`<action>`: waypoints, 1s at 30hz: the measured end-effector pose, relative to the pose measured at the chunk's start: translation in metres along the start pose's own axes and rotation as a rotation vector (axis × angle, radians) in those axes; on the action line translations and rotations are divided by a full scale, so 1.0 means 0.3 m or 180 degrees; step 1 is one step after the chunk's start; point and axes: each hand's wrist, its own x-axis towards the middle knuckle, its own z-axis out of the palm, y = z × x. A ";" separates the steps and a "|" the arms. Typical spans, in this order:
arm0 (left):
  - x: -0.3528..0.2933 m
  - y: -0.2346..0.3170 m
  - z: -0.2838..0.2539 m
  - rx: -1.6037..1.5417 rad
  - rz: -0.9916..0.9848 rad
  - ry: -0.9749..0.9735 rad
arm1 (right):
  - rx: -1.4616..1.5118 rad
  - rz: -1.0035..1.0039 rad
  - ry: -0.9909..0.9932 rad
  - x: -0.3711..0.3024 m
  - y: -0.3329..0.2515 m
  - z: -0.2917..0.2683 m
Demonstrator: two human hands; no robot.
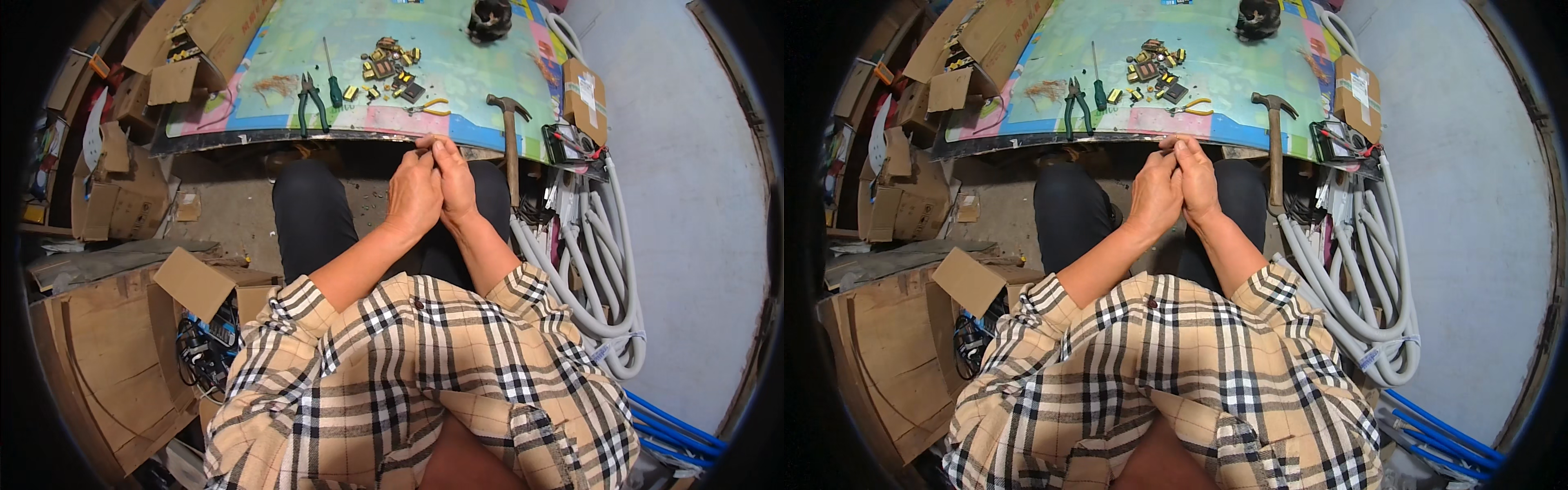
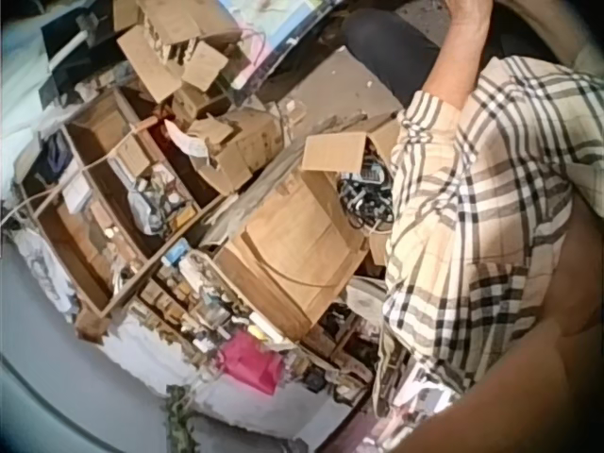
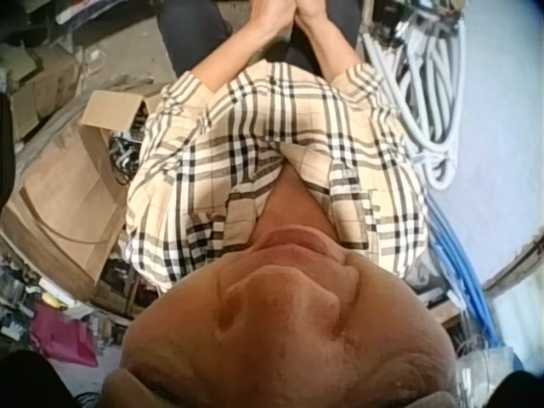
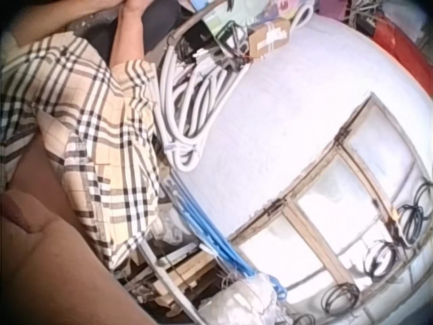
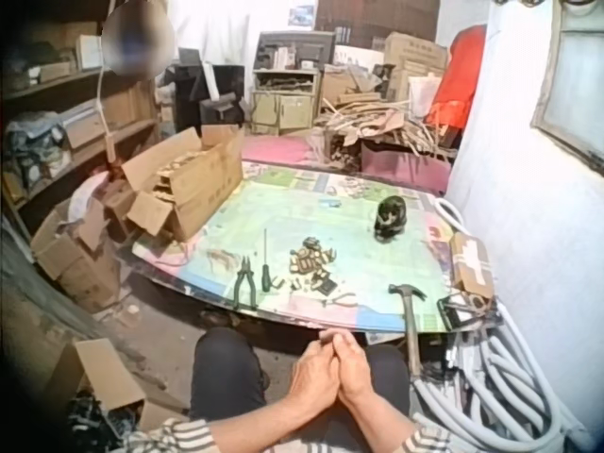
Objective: The person uses pliers and a hammer to disassemble small electronic components on a cluttered table. They strip wires and separate parts, occasionally pausing to handle the cat nearby.
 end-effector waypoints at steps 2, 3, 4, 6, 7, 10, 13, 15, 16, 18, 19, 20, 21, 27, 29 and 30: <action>0.008 -0.017 -0.001 -0.0249 -0.0065 0.0100 | -0.0398 -0.0103 -0.0091 -0.010 -0.001 0.007; 0.017 -0.025 -0.003 -0.0373 -0.0091 0.0142 | -0.0594 -0.0161 -0.0129 -0.011 -0.005 0.015; 0.030 -0.050 0.010 -0.0391 0.0085 0.0458 | -0.0841 -0.0421 -0.0255 -0.007 0.002 0.015; 0.045 -0.084 -0.012 -0.1123 -0.0340 0.0198 | -0.0392 0.0065 -0.0227 -0.013 -0.021 0.030; 0.054 -0.105 -0.033 -0.1474 -0.0557 0.0070 | -0.0156 0.0308 -0.0224 -0.017 -0.037 0.041; 0.073 -0.162 -0.077 -0.3023 -0.1585 -0.0714 | -0.0110 0.0944 -0.0531 0.000 -0.090 0.021; 0.073 -0.155 -0.066 -0.2792 -0.1411 -0.0589 | -0.0653 0.0738 -0.0513 0.012 -0.086 0.027; 0.079 -0.166 -0.071 -0.2442 -0.1091 -0.0571 | -0.1047 0.0193 -0.0520 0.035 -0.040 0.017; 0.083 -0.185 -0.074 -0.2287 -0.0871 -0.0626 | -0.0683 0.0322 -0.0589 0.032 -0.042 0.013; 0.092 -0.219 -0.086 -0.2277 -0.0816 -0.0842 | -0.0987 0.0170 -0.0637 0.015 -0.047 0.016; 0.092 -0.225 -0.086 -0.2592 -0.1106 -0.0912 | -0.1143 0.0093 -0.0667 0.009 -0.047 0.017; 0.086 -0.230 -0.086 -0.2904 -0.1403 -0.0978 | -0.1394 0.0049 -0.0673 0.008 -0.033 0.013; 0.087 -0.218 -0.092 -0.3210 -0.1697 -0.1043 | -0.1770 -0.0199 -0.0694 0.009 -0.019 0.006; 0.067 -0.210 -0.033 -0.2703 -0.1325 -0.0218 | -0.3137 -0.1184 -0.0464 -0.009 -0.035 0.056; 0.071 -0.216 -0.015 -0.2738 -0.1413 -0.0013 | -0.3009 -0.1208 -0.0333 -0.028 -0.029 0.080; 0.070 -0.227 -0.007 -0.2571 -0.1331 0.0062 | -0.2991 -0.1236 -0.0286 -0.036 -0.023 0.090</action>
